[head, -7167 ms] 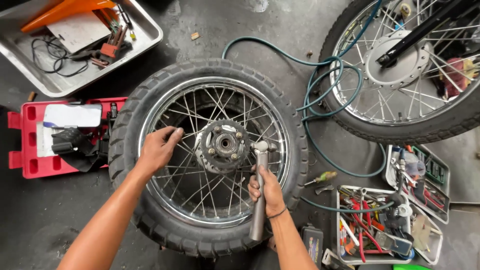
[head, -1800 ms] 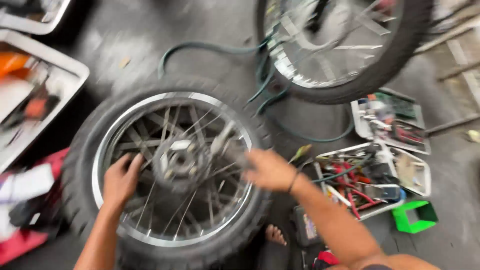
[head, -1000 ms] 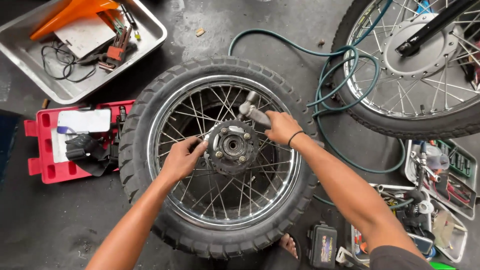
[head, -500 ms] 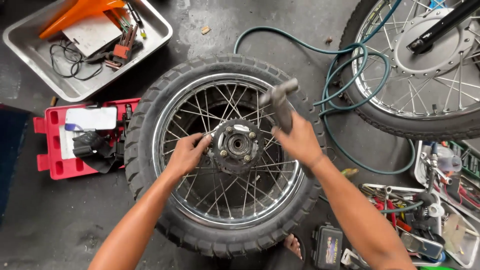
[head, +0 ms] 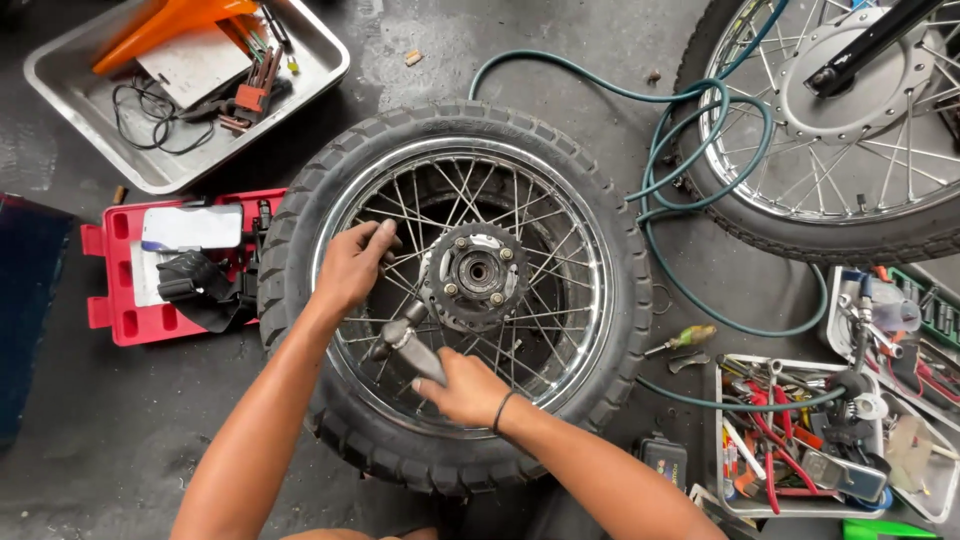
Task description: Removing the sprocket assembly from a motorcycle wheel hub using a screwdriver, hammer, and pliers.
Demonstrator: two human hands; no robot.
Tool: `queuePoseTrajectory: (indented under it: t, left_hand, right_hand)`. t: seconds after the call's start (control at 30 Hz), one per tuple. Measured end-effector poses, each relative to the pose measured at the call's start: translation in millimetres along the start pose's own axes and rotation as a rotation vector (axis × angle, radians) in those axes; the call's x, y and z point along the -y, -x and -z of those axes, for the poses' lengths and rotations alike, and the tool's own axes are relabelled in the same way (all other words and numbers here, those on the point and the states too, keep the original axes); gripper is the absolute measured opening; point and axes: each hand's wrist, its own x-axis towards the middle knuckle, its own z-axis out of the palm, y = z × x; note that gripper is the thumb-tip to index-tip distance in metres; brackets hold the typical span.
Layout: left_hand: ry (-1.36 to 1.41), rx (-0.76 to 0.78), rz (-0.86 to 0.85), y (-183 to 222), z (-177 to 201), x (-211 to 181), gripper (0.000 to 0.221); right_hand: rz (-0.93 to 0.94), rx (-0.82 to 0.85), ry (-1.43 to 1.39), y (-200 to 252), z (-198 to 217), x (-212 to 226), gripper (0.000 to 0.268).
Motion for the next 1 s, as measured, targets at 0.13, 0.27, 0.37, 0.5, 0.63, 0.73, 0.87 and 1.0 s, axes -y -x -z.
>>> queuePoseTrajectory:
  t: [0.13, 0.27, 0.37, 0.5, 0.63, 0.73, 0.87, 1.0]
  left_hand:
    - [-0.018, 0.0, -0.003, -4.7, 3.8, 12.0, 0.047]
    - [-0.008, -0.021, -0.007, 5.8, 10.4, -3.4, 0.048]
    - [-0.052, -0.055, -0.046, 5.4, 15.8, -2.7, 0.045]
    - [-0.192, -0.036, -0.124, 12.1, 14.1, -19.7, 0.037]
    - [-0.548, 0.191, -0.384, 23.9, 0.8, -69.5, 0.093]
    - [-0.73, 0.334, -0.331, 25.1, -27.2, -81.7, 0.136]
    - [-0.409, 0.213, 0.09, 22.2, -42.6, -88.2, 0.082]
    - [-0.198, 0.276, 0.185, 12.8, -40.1, -54.0, 0.055]
  right_hand:
    - [-0.009, -0.162, 0.009, -8.1, 0.5, 3.4, 0.057]
    - [0.015, -0.166, -0.016, -8.3, -13.0, -5.1, 0.05]
    - [0.007, -0.146, 0.047, 1.1, -2.3, 5.2, 0.051]
    - [0.07, -0.211, 0.029, 20.0, 11.8, 5.4, 0.049]
    - [0.164, 0.002, 0.383, 44.6, 21.2, -29.7, 0.045]
    - [0.228, -0.063, 0.578, 56.0, 5.9, -85.1, 0.039]
    - [0.319, -0.313, 0.486, 68.6, -10.0, -149.3, 0.041]
    - [0.147, -0.383, 0.459, 68.0, -13.8, -164.4, 0.038]
